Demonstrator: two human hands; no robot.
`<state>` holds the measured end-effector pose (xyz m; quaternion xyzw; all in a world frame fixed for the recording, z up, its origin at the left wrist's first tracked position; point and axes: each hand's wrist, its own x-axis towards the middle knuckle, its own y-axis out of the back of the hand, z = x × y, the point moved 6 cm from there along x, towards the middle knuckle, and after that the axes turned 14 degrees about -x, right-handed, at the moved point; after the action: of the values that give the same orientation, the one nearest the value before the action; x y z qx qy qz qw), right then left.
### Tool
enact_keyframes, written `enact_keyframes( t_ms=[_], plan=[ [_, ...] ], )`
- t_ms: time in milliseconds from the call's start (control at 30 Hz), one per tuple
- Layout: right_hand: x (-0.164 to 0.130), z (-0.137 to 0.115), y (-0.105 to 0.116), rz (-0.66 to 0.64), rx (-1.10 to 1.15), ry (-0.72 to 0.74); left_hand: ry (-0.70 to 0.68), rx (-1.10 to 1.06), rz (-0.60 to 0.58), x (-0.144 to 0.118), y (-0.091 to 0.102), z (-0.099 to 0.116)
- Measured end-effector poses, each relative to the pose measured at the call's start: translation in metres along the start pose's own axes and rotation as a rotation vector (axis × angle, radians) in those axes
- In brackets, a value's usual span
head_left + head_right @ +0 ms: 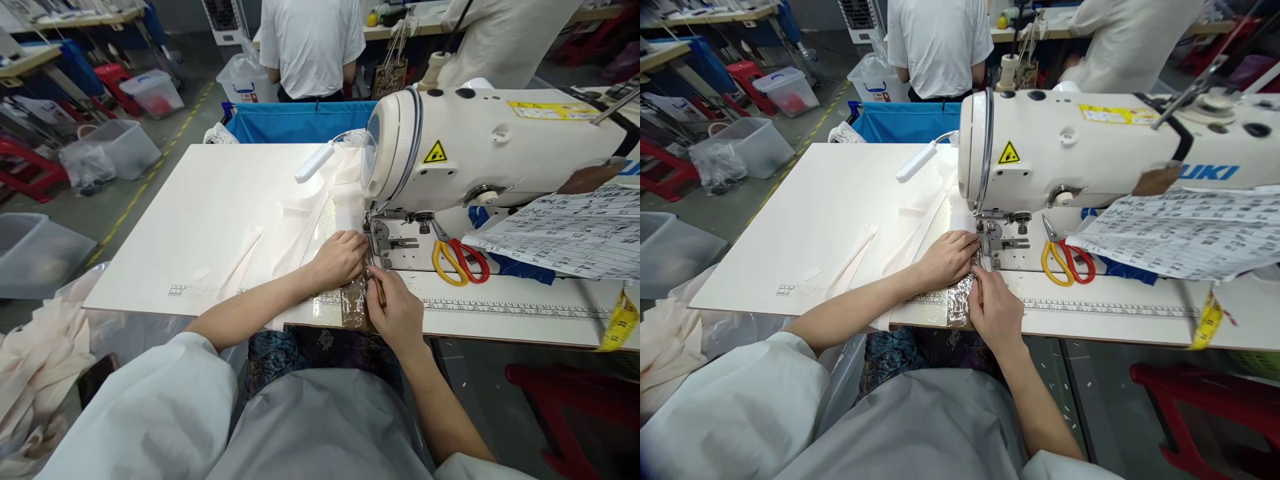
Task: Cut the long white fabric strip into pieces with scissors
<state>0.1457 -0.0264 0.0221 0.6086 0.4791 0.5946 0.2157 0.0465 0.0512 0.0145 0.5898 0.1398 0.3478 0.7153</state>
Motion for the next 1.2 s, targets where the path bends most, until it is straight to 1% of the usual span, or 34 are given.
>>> enact_keyframes(
  t_ms=[100, 200, 367, 600, 767, 867, 933, 1000, 1067, 1200],
  plan=[
    [0.006, -0.003, -0.007, -0.012, -0.114, 0.012, 0.043, -0.026, 0.002, 0.003, 0.000, -0.004],
    [0.010, -0.003, -0.012, -0.025, -0.182, 0.005, 0.046, -0.057, 0.010, 0.005, 0.000, -0.006],
    [0.013, -0.003, -0.019, -0.108, -0.214, -0.028, 0.051, -0.078, 0.014, 0.006, -0.001, -0.008],
    [0.012, -0.006, -0.023, -0.154, -0.315, -0.039, 0.049, -0.087, 0.041, 0.005, 0.000, -0.009],
    [0.016, -0.012, -0.031, -0.210, -0.369, -0.076, 0.058, -0.114, 0.077, 0.006, 0.000, -0.019],
    [0.017, -0.013, -0.032, -0.248, -0.376, -0.110, 0.028, -0.130, 0.113, 0.004, 0.001, -0.024],
    [0.015, -0.012, -0.028, -0.234, -0.326, -0.097, -0.001, -0.141, 0.146, 0.001, 0.004, -0.027],
    [0.013, -0.008, -0.022, -0.184, -0.257, -0.067, -0.019, -0.140, 0.187, -0.002, 0.007, -0.033],
    [0.012, 0.002, -0.015, -0.127, -0.243, -0.063, -0.037, -0.137, 0.211, -0.003, 0.009, -0.042],
    [0.010, 0.031, -0.005, -0.068, -0.329, -0.080, -0.108, -0.131, 0.231, -0.001, 0.013, -0.050]
  ],
)
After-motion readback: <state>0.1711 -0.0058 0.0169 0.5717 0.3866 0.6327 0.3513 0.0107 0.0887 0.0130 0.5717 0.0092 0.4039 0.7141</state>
